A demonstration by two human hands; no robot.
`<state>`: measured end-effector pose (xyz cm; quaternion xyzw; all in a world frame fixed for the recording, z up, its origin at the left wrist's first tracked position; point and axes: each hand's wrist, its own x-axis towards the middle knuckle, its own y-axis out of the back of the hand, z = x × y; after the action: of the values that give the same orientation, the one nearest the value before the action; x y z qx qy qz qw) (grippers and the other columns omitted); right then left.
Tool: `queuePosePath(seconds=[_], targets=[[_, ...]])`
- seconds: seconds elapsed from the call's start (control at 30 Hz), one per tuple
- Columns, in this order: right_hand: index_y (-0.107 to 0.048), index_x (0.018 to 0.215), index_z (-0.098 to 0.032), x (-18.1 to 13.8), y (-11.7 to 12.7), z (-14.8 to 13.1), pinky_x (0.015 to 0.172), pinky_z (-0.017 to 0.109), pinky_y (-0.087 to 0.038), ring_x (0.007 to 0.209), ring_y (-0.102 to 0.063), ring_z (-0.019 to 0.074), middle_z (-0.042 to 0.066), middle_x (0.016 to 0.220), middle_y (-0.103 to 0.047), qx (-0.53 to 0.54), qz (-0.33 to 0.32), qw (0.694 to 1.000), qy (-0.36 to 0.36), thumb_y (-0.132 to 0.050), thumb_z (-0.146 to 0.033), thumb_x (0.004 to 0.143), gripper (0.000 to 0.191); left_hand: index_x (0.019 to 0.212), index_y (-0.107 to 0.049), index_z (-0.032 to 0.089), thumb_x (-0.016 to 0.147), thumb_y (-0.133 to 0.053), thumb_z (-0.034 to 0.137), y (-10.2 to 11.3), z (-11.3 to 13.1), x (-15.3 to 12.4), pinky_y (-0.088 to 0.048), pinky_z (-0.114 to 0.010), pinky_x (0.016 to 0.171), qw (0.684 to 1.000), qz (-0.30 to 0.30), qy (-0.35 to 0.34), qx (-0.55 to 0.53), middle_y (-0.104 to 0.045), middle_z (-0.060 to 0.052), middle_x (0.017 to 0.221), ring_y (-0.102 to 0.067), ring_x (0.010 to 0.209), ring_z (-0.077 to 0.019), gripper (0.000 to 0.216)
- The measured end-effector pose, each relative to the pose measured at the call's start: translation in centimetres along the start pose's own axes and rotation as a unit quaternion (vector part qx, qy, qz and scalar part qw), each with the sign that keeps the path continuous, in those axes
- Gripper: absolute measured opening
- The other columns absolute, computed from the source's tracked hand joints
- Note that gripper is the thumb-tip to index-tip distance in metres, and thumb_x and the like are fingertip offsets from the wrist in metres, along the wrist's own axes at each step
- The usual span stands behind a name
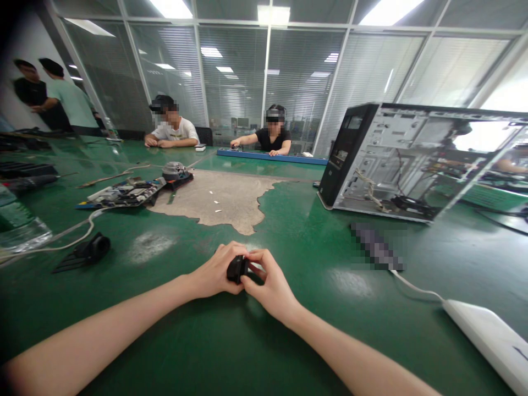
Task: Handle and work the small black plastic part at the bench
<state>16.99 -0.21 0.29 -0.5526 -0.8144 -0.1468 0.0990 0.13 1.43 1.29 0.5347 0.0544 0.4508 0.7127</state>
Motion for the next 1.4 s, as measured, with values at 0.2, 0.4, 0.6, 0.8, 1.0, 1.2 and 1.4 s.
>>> queuePosePath(seconds=[0.2,0.4,0.6,0.8,1.0,1.2,1.4], targets=[[-0.043,0.098,-0.022,0.1,0.11,0.01,0.099,0.039,-0.037,0.106,-0.048,0.0163,0.003,0.104,-0.05,0.021,-0.017,0.999,-0.03,-0.06,-0.013,0.071,0.034,0.1,-0.039,0.023,0.06,-0.061,0.022,-0.09,-0.15,-0.01,-0.032,-0.034,0.08,1.0,-0.006,0.0,0.015,-0.047,-0.003,0.104,-0.046,0.097,-0.0216,0.046],[-0.044,0.097,-0.022,0.29,0.22,0.02,0.091,0.034,-0.042,0.1,-0.051,0.0156,0.003,0.102,-0.051,0.061,-0.034,0.996,-0.06,-0.058,-0.021,0.075,0.026,0.1,-0.039,0.023,0.063,-0.061,0.026,-0.25,-0.31,-0.03,-0.033,-0.034,0.081,1.0,0.0,-0.012,0.027,-0.046,-0.005,0.105,-0.046,0.098,-0.0211,0.043],[-0.045,0.09,-0.021,0.45,0.3,-0.16,0.084,0.035,-0.045,0.09,-0.055,0.0154,0.002,0.092,-0.055,0.045,-0.029,0.995,-0.081,-0.057,-0.029,0.077,0.02,0.1,-0.038,0.022,0.065,-0.061,0.029,-0.19,-0.13,-0.03,-0.033,-0.034,0.08,1.0,0.008,-0.012,0.021,-0.047,-0.004,0.102,-0.046,0.096,-0.0212,0.043],[-0.042,0.087,-0.023,0.16,0.26,-0.27,0.091,0.035,-0.042,0.098,-0.053,0.0144,0.001,0.097,-0.05,0.077,-0.047,0.995,-0.034,-0.063,-0.022,0.071,0.027,0.11,-0.031,0.021,0.06,-0.063,0.026,-0.14,0.14,-0.01,-0.035,-0.036,0.077,0.999,0.01,0.037,0.009,-0.048,-0.006,0.103,-0.048,0.088,-0.0221,0.06],[-0.044,0.084,-0.023,0.26,0.23,-0.11,0.076,0.03,-0.048,0.091,-0.054,0.0149,0.001,0.092,-0.051,0.07,-0.019,0.995,-0.063,-0.059,-0.032,0.075,0.019,0.106,-0.035,0.021,0.062,-0.063,0.033,-0.35,0.05,0.04,-0.035,-0.035,0.077,0.999,0.022,0.027,0.006,-0.049,-0.005,0.099,-0.049,0.086,-0.0215,0.053],[-0.044,0.093,-0.022,0.43,0.26,-0.21,0.083,0.035,-0.046,0.092,-0.054,0.0157,0.003,0.097,-0.052,0.044,-0.02,0.996,-0.077,-0.06,-0.032,0.074,0.027,0.105,-0.036,0.021,0.063,-0.062,0.033,-0.25,0.08,0.05,-0.036,-0.034,0.075,0.999,0.018,0.026,0.005,-0.049,-0.004,0.096,-0.048,0.085,-0.0211,0.051],[-0.042,0.087,-0.023,0.13,0.09,-0.52,0.089,0.035,-0.043,0.095,-0.055,0.0146,0.0,0.093,-0.054,0.09,-0.048,0.993,-0.059,-0.064,-0.026,0.071,0.028,0.104,-0.036,0.021,0.06,-0.061,0.026,-0.04,0.23,0.04,-0.035,-0.034,0.075,0.999,0.007,0.037,0.008,-0.049,-0.003,0.096,-0.048,0.084,-0.0209,0.051]])
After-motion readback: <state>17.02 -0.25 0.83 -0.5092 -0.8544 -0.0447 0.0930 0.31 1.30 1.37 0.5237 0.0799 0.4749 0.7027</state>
